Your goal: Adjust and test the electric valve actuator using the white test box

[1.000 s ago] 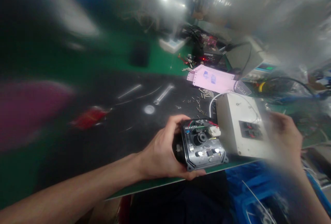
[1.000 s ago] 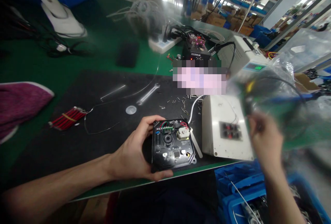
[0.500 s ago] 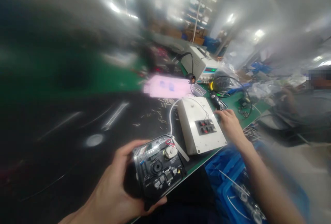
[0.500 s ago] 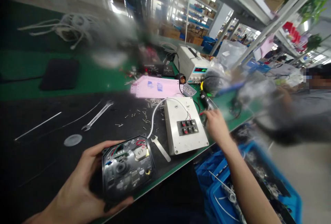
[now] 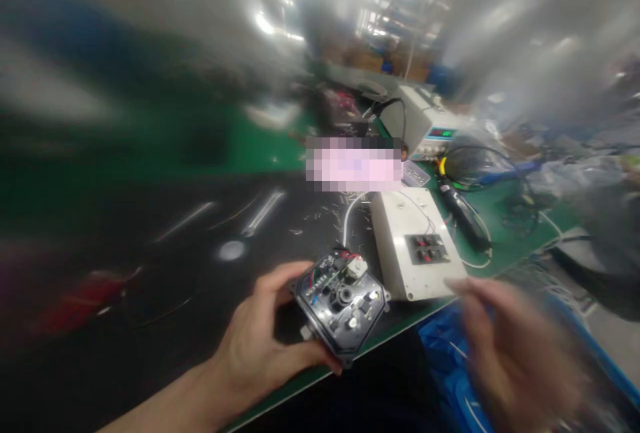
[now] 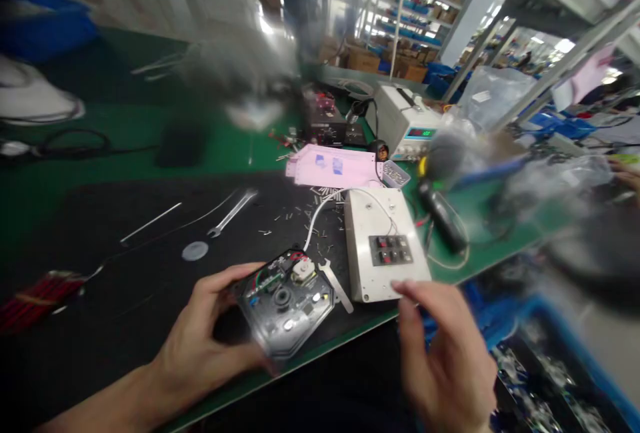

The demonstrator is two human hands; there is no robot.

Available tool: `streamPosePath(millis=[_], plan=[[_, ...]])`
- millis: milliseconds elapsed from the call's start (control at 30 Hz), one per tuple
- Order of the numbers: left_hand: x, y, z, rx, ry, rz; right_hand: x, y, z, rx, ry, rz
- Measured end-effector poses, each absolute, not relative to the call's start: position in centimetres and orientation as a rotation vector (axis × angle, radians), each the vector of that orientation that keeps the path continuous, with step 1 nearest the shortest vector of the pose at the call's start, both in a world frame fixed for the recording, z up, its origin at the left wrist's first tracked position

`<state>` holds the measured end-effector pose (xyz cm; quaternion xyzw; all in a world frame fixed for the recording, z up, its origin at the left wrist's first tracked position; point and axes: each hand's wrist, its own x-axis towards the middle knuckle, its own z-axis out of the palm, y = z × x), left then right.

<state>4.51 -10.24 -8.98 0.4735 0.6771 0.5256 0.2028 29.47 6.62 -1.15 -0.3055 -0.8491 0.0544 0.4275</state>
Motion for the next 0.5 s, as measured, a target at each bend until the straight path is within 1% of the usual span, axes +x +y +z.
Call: streamPosePath(millis=[33, 100, 200, 300, 433, 500], plan=[[4.5, -10.2, -9.1, 1.342, 1.874, 1.518, 28.7, 4.6, -1.2, -0.637, -2.189, 0.31], [4.5, -10.0, -9.2, 1.386, 1.827, 1.603, 27.1, 2.0, -2.2, -0.601, -2.293, 0.541], [4.3, -9.7, -9.2, 1.399, 1.789, 1.653, 24.6, 1.2, -4.6, -0.725, -2.314, 0.703], [4.2, -9.5, -8.8, 1.301, 1.805, 1.613, 22.6, 1.8, -6.0, -0.849, -2.213, 0.761], [4.2, -9.2, -8.0, 1.157, 1.87, 1.51, 21.6, 2.4, -6.2, -0.814, -2.219, 0.646], [4.1, -9.2, -7.6, 1.149, 1.851, 1.489, 21.6, 2.4, -6.3, -0.794, -2.228, 0.656]])
